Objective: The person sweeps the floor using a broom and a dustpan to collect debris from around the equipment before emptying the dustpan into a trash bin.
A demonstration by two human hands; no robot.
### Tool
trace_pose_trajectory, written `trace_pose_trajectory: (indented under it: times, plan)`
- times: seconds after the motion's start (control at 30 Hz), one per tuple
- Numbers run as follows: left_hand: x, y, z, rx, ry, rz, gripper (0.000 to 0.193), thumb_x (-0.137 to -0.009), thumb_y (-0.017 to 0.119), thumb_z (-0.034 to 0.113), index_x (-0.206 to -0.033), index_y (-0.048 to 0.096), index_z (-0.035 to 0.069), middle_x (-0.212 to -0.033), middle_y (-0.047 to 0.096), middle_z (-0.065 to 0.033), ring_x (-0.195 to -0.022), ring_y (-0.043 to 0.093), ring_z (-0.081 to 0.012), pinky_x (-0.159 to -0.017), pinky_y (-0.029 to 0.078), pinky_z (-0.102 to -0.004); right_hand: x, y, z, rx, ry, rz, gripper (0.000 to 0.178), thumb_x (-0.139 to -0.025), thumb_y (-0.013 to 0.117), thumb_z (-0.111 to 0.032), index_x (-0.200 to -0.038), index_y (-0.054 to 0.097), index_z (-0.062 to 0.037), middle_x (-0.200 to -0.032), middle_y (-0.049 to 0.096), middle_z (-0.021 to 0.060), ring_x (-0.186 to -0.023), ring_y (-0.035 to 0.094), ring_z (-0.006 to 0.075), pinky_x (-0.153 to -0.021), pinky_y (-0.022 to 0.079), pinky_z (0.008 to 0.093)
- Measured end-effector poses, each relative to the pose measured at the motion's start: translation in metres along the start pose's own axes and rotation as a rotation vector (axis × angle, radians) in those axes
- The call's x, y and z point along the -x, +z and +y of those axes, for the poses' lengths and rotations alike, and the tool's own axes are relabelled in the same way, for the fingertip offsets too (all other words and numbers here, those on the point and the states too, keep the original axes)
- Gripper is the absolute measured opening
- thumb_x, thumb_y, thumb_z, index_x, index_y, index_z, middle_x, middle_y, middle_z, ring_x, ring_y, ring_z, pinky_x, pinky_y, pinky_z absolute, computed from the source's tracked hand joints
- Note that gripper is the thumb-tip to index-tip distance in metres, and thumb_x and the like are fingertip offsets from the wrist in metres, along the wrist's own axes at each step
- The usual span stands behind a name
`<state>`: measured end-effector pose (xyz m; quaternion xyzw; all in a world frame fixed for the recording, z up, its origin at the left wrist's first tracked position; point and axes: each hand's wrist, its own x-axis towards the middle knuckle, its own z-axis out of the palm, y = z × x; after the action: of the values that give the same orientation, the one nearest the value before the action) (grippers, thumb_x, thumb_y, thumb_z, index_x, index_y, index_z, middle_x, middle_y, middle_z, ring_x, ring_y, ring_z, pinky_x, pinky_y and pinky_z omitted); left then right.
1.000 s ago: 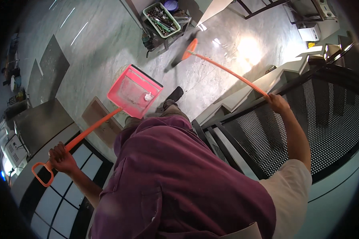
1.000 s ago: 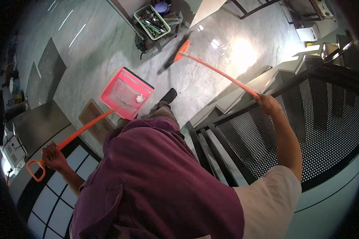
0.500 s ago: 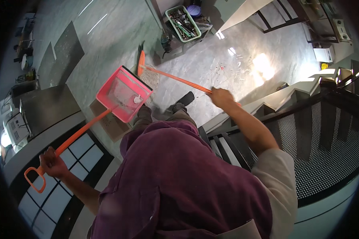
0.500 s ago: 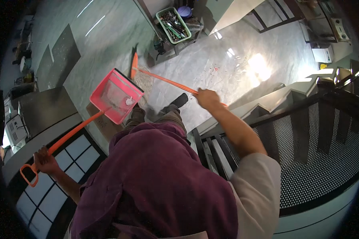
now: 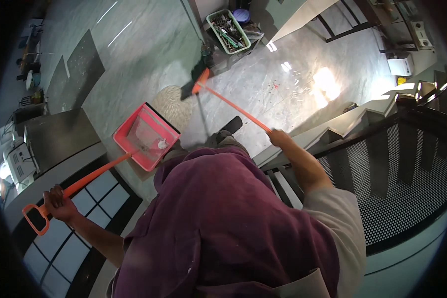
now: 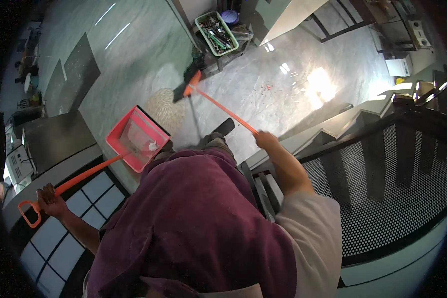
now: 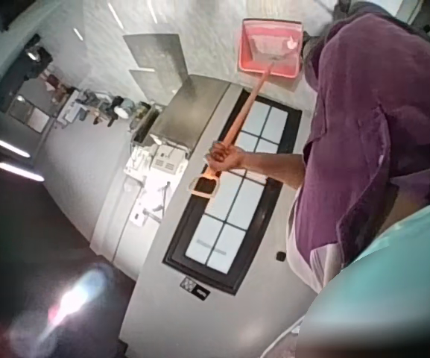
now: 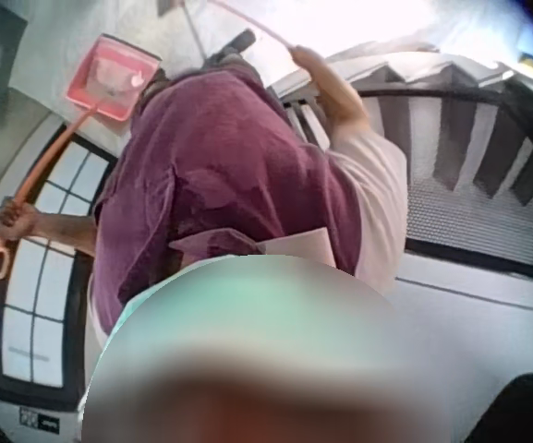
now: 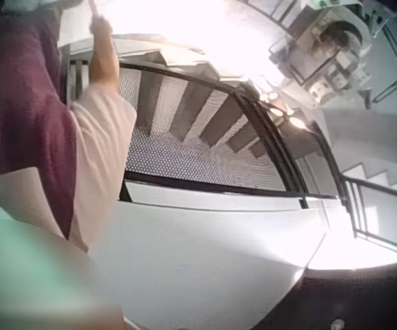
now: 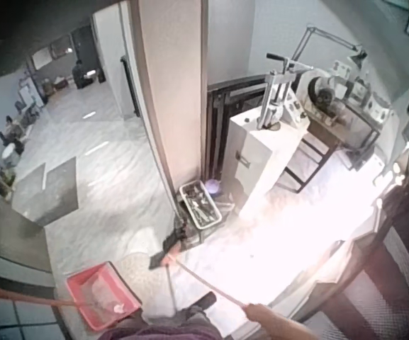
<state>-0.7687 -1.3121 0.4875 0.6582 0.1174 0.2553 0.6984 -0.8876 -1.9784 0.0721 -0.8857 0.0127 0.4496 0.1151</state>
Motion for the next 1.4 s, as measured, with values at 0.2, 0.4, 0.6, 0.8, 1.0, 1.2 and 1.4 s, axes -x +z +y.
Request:
trace_pose_trajectory:
  times: [0.2, 0.4, 0.6, 0.8, 1.0, 1.2, 1.4]
  plan:
    - [-0.013, -0.006, -0.033, 0.080, 0.000, -0.046, 0.043, -0.092, 0.041, 0.018, -0.054, 0.022, 0.017, -0.048, 0.017, 0.0024, -0.049, 0.019, -0.0097, -0.059, 0.029, -0.0276, 0.174, -0.046, 0.034, -0.165, 0.420, -0.072, 0.046, -0.092, 0.039, -0.043, -0.104, 0.060, -0.0049, -0.102, 0.061, 0.0224, -0.101, 0.056, 0.0381, -0.086, 0.044, 0.0464]
    - [-0.023, 0.012, -0.050, 0.155, -0.015, -0.090, 0.042, -0.091, 0.042, 0.018, -0.054, 0.022, 0.017, -0.048, 0.016, 0.0017, -0.049, 0.019, -0.0107, -0.060, 0.029, -0.0285, 0.229, -0.053, 0.055, -0.098, 0.365, 0.121, 0.044, -0.093, 0.037, -0.043, -0.091, 0.057, -0.0034, -0.084, 0.062, 0.0248, -0.084, 0.059, 0.0426, -0.073, 0.047, 0.0507]
    - [-0.031, 0.049, -0.065, 0.200, -0.050, -0.117, 0.041, -0.091, 0.041, 0.017, -0.055, 0.021, 0.016, -0.050, 0.015, 0.0009, -0.051, 0.018, -0.0118, -0.063, 0.028, -0.0305, 0.138, -0.051, -0.011, -0.239, 0.344, 0.050, 0.037, -0.093, 0.037, -0.033, -0.105, 0.057, -0.0038, -0.094, 0.063, 0.0214, -0.094, 0.059, 0.0391, -0.076, 0.048, 0.0480]
    - [-0.027, 0.052, -0.062, 0.253, -0.023, -0.195, 0.041, -0.092, 0.041, 0.018, -0.056, 0.023, 0.017, -0.050, 0.016, 0.0025, -0.050, 0.017, -0.0105, -0.064, 0.029, -0.0316, 0.202, -0.014, 0.061, -0.262, 0.458, 0.023, 0.045, -0.093, 0.036, -0.041, -0.101, 0.062, -0.0062, -0.098, 0.061, 0.0256, -0.095, 0.059, 0.0397, -0.081, 0.046, 0.0499]
    - [-0.009, 0.067, -0.069, 0.226, -0.017, -0.210, 0.037, -0.091, 0.038, 0.017, -0.058, 0.021, 0.015, -0.051, 0.015, 0.0011, -0.052, 0.015, -0.0107, -0.062, 0.027, -0.0294, 0.257, -0.047, 0.106, -0.188, 0.411, 0.198, 0.048, -0.093, 0.034, -0.043, -0.097, 0.059, -0.0032, -0.093, 0.060, 0.0273, -0.091, 0.058, 0.0420, -0.078, 0.044, 0.0524]
    - [-0.006, 0.096, -0.136, 0.199, -0.222, -0.268, 0.036, -0.092, 0.040, 0.017, -0.060, 0.024, 0.012, -0.057, 0.020, 0.0011, -0.054, 0.019, -0.0107, -0.056, 0.024, -0.0279, 0.081, -0.023, 0.068, -0.267, 0.255, 0.264, 0.039, -0.093, 0.033, -0.028, -0.095, 0.060, 0.0008, -0.096, 0.061, 0.0241, -0.086, 0.060, 0.0412, -0.078, 0.046, 0.0499]
    - [0.032, 0.146, -0.166, 0.081, -0.243, -0.623, 0.031, -0.093, 0.044, 0.018, -0.065, 0.034, 0.010, -0.062, 0.028, 0.0004, -0.057, 0.026, -0.0105, -0.059, 0.030, -0.0270, 0.113, 0.051, 0.063, -0.289, 0.346, 0.170, 0.046, -0.095, 0.030, -0.030, -0.093, 0.061, 0.0038, -0.091, 0.062, 0.0254, -0.086, 0.061, 0.0396, -0.076, 0.047, 0.0478]
